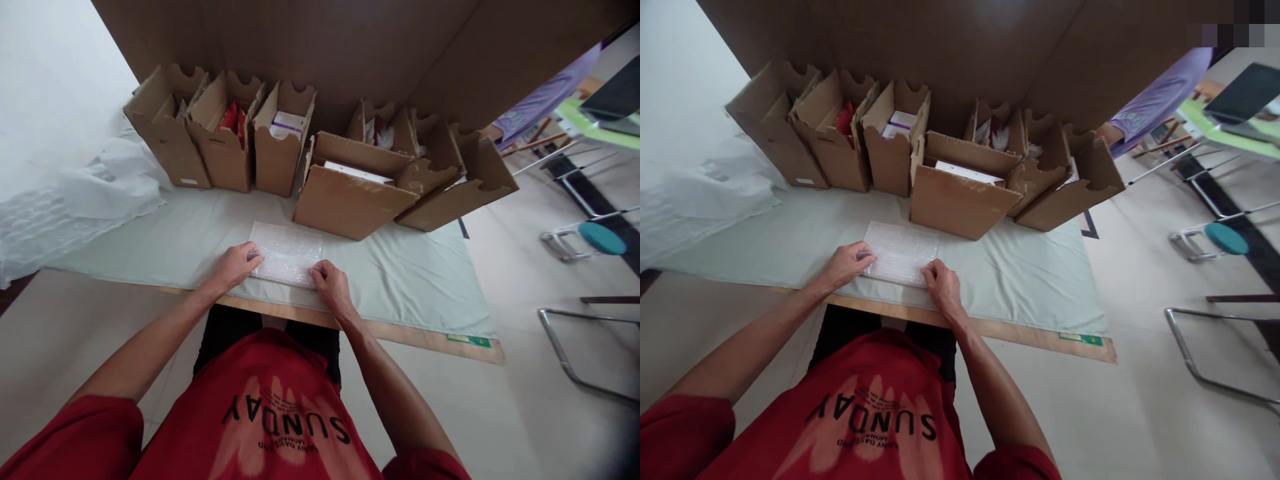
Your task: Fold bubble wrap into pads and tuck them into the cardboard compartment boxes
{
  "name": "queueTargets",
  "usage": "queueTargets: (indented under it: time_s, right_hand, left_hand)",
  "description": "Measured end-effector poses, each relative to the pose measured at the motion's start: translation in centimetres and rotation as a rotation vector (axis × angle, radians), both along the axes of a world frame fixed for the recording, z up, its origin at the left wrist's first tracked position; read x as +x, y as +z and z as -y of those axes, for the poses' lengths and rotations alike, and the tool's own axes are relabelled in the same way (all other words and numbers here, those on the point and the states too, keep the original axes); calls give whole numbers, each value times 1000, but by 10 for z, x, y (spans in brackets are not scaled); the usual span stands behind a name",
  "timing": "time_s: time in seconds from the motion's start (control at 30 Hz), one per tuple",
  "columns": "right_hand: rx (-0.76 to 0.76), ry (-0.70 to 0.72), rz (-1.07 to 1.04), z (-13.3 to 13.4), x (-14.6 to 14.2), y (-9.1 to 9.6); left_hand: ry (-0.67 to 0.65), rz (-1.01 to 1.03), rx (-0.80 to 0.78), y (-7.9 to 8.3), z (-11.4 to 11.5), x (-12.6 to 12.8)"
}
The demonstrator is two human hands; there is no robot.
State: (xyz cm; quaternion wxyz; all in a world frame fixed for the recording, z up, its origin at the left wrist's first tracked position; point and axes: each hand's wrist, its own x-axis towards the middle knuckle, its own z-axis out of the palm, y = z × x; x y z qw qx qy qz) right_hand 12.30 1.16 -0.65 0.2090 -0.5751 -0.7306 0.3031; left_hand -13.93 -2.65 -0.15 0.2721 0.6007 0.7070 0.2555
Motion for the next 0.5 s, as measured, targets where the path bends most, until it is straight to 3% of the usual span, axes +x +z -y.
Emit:
queueTargets:
  time_s: [0.1,0.17,0.23,0.3,0.4,0.5]
  right_hand:
    - [21,-22,163,2,-7,3]
    - [25,-30,256,3,-11,5]
    - [23,-32,338,3,-16,8]
    - [7,-19,412,4,-19,11]
    - [54,0,505,7,-19,18]
    - [315,58,528,16,-13,23]
  left_hand:
    - [65,-245,13,3,4,9]
    - [75,-407,125,7,12,15]
    - [-33,-511,280,10,23,17]
    - [-248,-557,374,11,32,16]
    - [-492,-594,347,10,37,10]
    - [-539,-650,262,14,32,7]
